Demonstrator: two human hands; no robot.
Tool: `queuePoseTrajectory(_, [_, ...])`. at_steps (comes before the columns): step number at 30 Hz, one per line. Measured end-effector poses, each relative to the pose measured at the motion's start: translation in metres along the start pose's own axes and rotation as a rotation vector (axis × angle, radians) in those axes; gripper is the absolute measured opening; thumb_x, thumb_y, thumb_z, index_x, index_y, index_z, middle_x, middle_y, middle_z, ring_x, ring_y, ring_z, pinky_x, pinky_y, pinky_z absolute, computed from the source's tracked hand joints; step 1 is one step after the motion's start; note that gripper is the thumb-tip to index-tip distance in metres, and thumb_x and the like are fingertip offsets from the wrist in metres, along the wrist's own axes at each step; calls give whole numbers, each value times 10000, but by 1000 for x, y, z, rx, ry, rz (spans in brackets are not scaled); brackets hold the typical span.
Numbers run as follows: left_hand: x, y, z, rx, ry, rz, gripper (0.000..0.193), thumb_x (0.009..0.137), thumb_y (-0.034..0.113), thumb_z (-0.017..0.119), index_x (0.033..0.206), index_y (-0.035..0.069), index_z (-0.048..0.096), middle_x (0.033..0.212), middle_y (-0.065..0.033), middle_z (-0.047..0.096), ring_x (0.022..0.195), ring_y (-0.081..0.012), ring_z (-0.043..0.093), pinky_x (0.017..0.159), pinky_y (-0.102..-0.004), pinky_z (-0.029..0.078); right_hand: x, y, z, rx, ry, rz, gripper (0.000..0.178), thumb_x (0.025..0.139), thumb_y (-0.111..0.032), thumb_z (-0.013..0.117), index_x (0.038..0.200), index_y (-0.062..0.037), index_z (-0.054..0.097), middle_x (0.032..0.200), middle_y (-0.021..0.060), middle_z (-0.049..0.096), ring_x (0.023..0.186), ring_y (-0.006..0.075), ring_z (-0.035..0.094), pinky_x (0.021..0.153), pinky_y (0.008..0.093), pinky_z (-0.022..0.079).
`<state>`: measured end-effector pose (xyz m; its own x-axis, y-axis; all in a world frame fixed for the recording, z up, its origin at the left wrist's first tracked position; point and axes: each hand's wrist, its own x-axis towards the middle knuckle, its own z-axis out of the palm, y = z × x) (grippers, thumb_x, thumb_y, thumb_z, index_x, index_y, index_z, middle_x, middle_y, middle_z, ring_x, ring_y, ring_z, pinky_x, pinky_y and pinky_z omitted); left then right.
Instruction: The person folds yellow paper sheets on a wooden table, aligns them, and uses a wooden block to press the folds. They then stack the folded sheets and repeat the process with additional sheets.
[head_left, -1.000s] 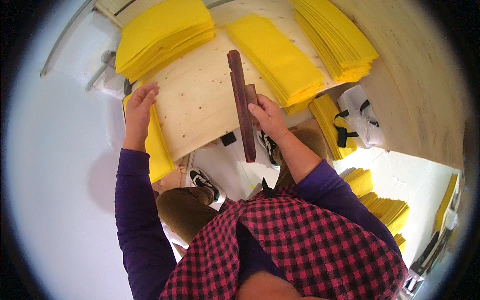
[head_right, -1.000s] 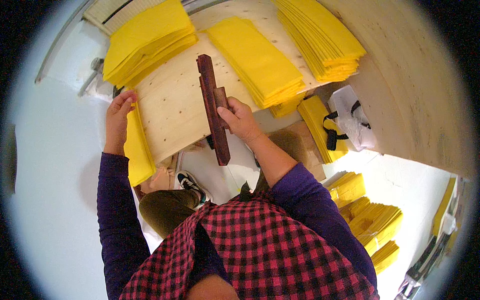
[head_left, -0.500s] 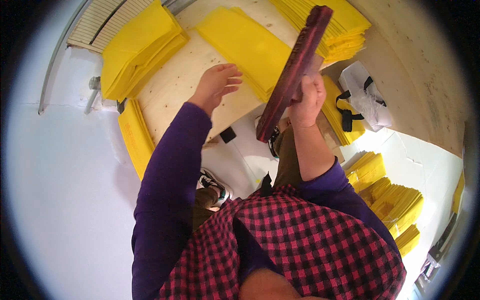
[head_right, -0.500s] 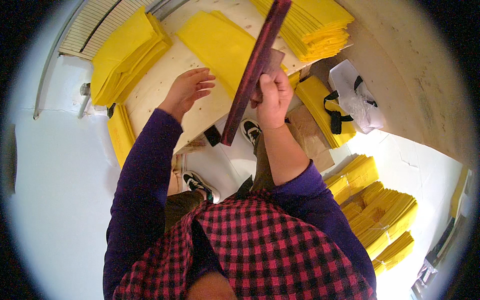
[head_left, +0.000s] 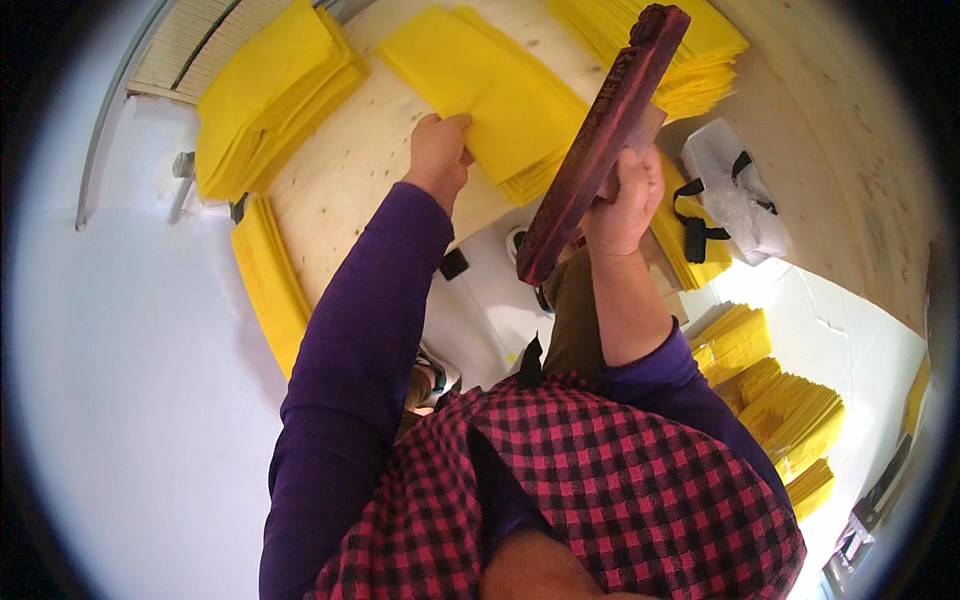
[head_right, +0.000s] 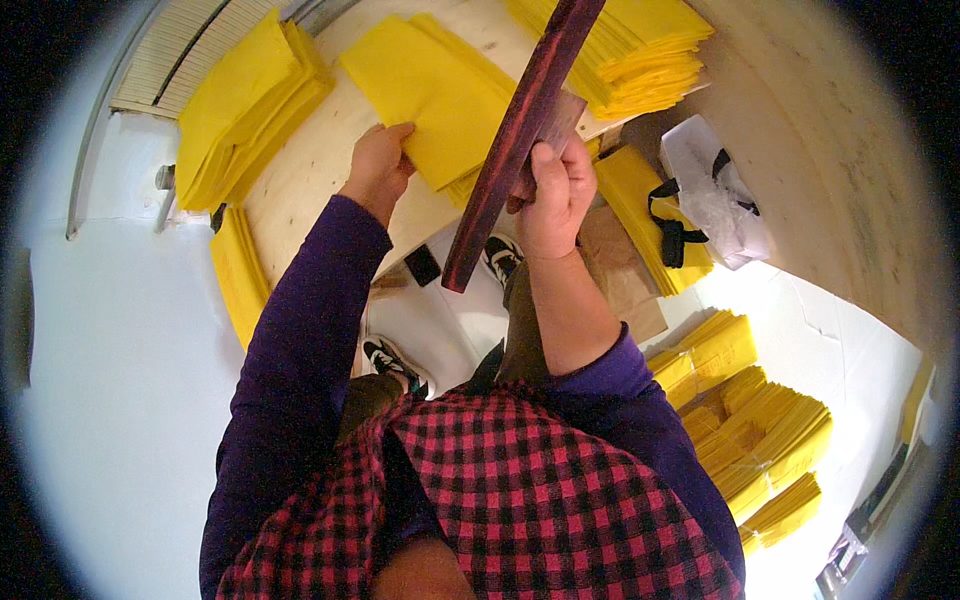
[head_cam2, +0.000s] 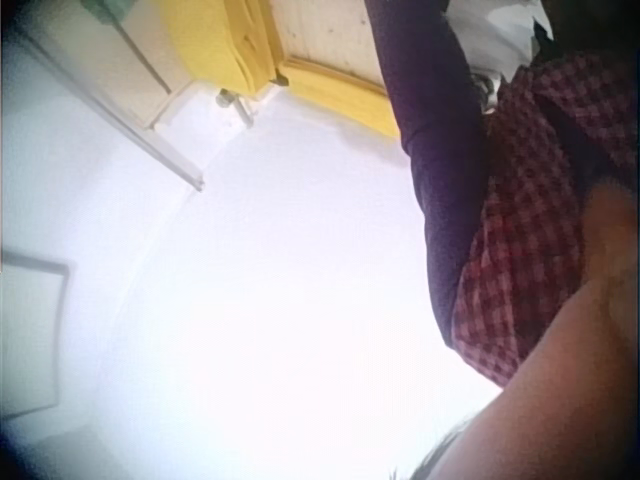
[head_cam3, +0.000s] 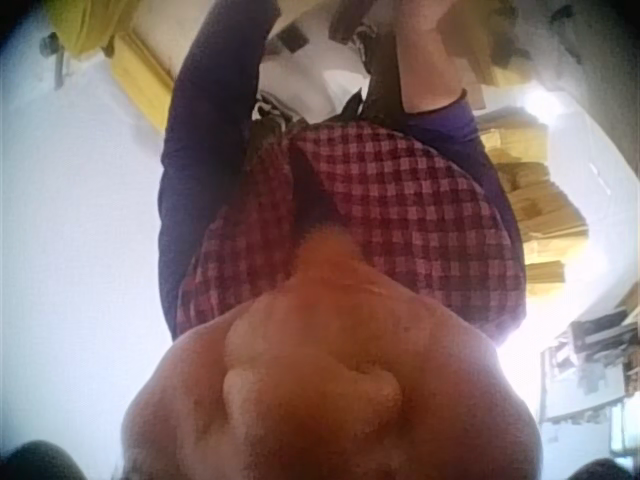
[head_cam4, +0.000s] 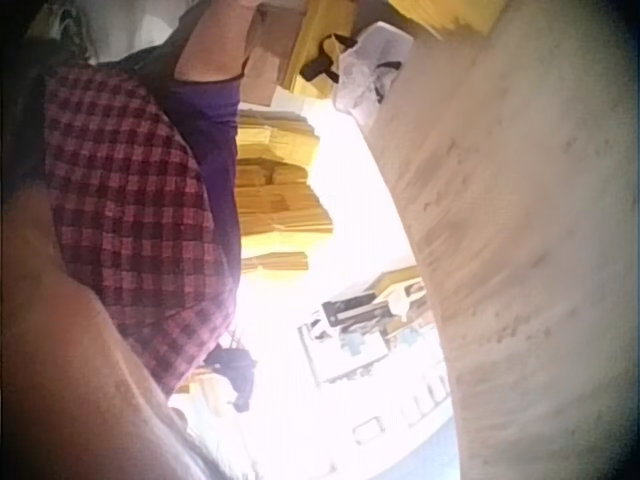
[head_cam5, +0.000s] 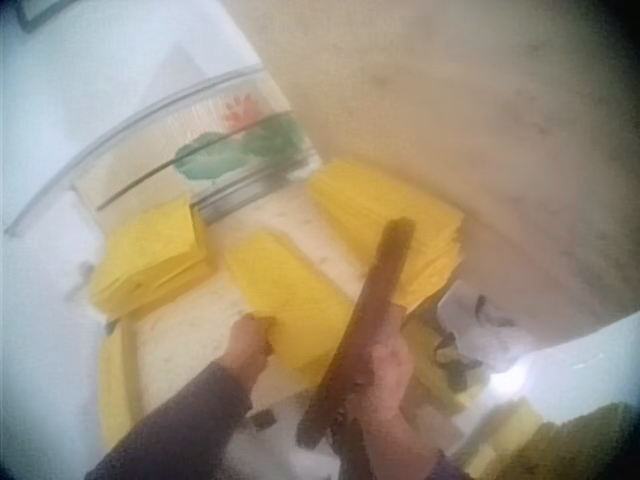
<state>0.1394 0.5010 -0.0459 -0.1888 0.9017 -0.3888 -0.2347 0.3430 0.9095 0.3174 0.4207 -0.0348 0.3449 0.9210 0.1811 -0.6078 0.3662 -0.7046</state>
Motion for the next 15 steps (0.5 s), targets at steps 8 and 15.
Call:
queuePoseTrajectory(8, [-57,-23,-73,-93,57,40,236,860,32,477,1076,-60,467,1001,-148,581,861,-237,597,746,-334,501,-4,1,4,-18,-17,-2,220,838,-262,552,893,-49,567,621,5,541,420,68,431,349,214,330])
queuePoseTrajectory(15, [-109,-45,-140,-202,135,55,251,880,27,454,1116,-57,450,1039,-152,576,888,-230,595,788,-336,498,-7,7,7,80,-138,-13,197,832,-196,547,911,-16,564,713,39,582,512,89,493,432,221,386])
